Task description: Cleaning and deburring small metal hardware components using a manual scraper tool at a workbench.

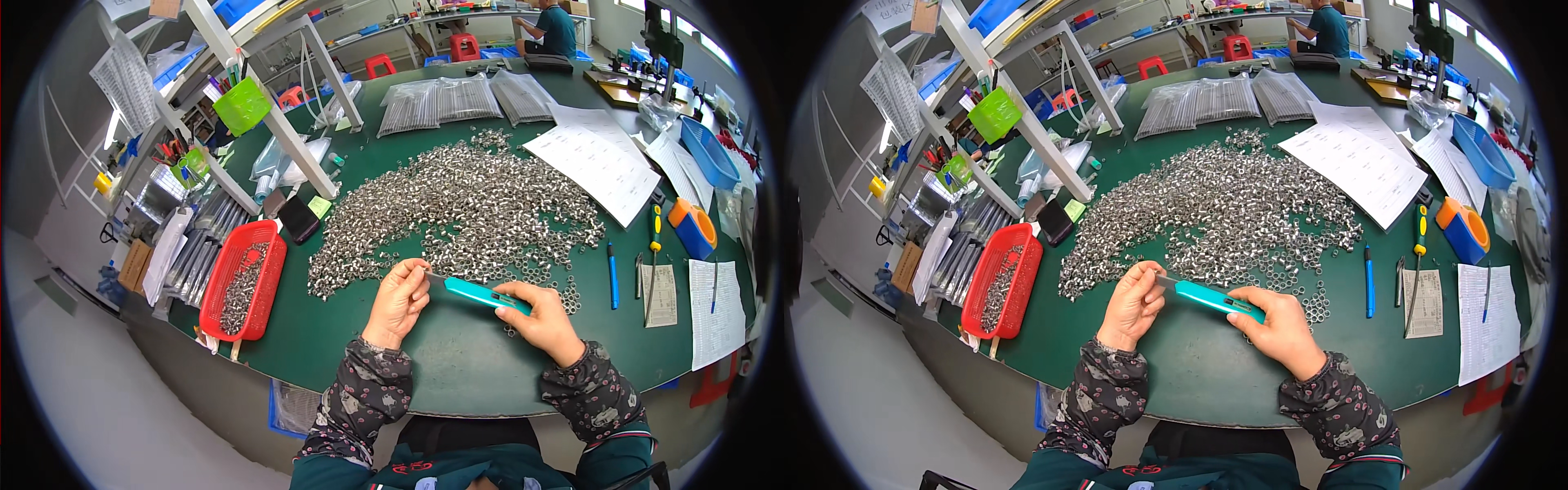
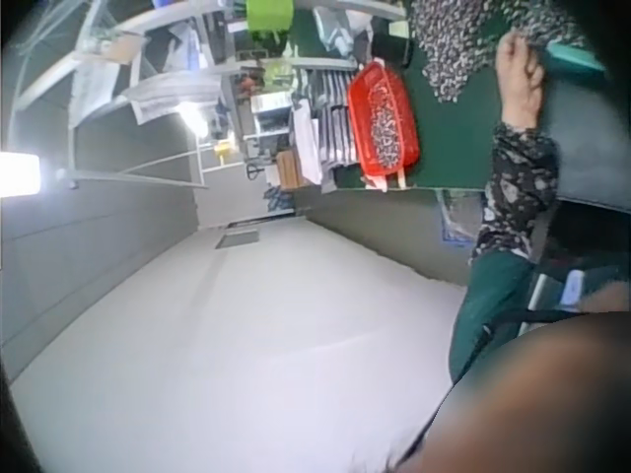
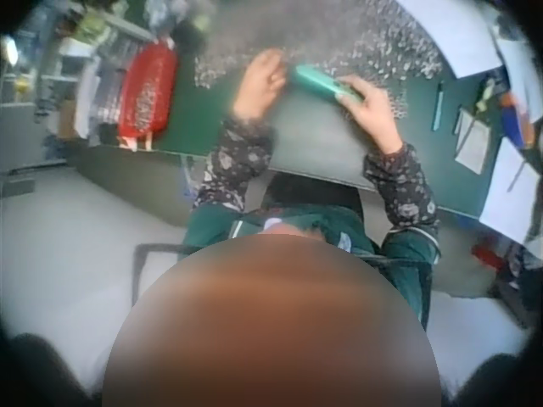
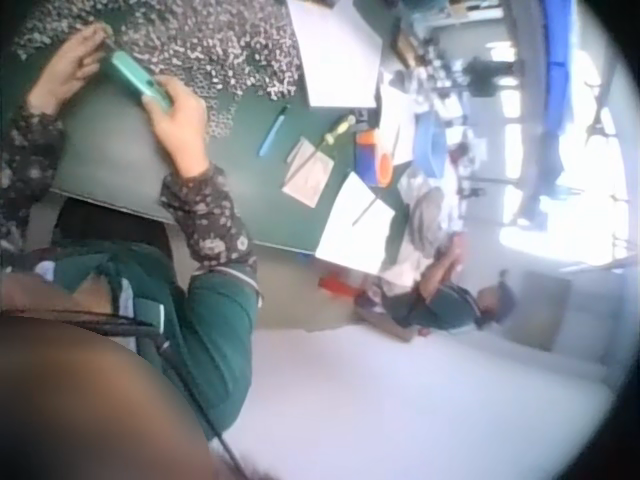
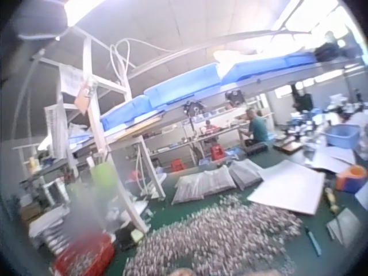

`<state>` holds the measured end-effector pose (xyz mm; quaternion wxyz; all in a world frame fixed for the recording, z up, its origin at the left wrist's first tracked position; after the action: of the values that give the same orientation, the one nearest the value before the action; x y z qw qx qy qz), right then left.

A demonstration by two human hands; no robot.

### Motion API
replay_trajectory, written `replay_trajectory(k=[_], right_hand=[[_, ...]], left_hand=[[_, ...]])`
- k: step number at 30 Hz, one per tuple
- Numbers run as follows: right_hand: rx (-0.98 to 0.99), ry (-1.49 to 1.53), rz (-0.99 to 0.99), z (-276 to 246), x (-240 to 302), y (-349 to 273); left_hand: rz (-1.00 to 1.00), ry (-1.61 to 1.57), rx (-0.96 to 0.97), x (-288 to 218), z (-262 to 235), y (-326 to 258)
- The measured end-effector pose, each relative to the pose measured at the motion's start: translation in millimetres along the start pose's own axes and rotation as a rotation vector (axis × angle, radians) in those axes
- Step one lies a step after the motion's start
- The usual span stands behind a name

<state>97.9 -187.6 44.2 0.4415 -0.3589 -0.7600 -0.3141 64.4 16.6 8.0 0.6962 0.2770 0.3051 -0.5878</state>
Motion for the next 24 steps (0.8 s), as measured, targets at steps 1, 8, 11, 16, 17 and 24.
replay_trajectory(k=[1,8,11,16,17,24], right_hand=[[-0.009,-0.007,-0.008,-1,0,0],[-0.069,-0.097,-0.079,-2,0,-1],[-0.083,-0.143,-0.097,-3,4,-1],[-0.125,-0.202,-0.146,-4,5,-3],[-0.14,-0.209,-0.164,-4,6,-3],[-0.169,-0.265,-0.192,-4,9,-4]], left_hand=[[0.003,0.021,-0.012,0,-1,1],[0.019,0.07,-0.047,1,-4,0],[0.023,0.114,-0.035,-1,-4,1],[0.011,0.131,-0.069,1,-4,1],[0.013,0.141,-0.063,1,-5,1],[0.017,0.167,-0.054,1,-6,1]])
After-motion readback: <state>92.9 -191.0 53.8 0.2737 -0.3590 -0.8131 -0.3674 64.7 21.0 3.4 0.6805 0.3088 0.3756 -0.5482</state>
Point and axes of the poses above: each hand's wrist, its own y-axis towards the middle knuckle, its own z-axis out of the palm, x = y × z, the point moved 7 cm from there along y, towards the middle knuckle, and after that the axes turned 3 degrees about z, right-handed, at the moved point
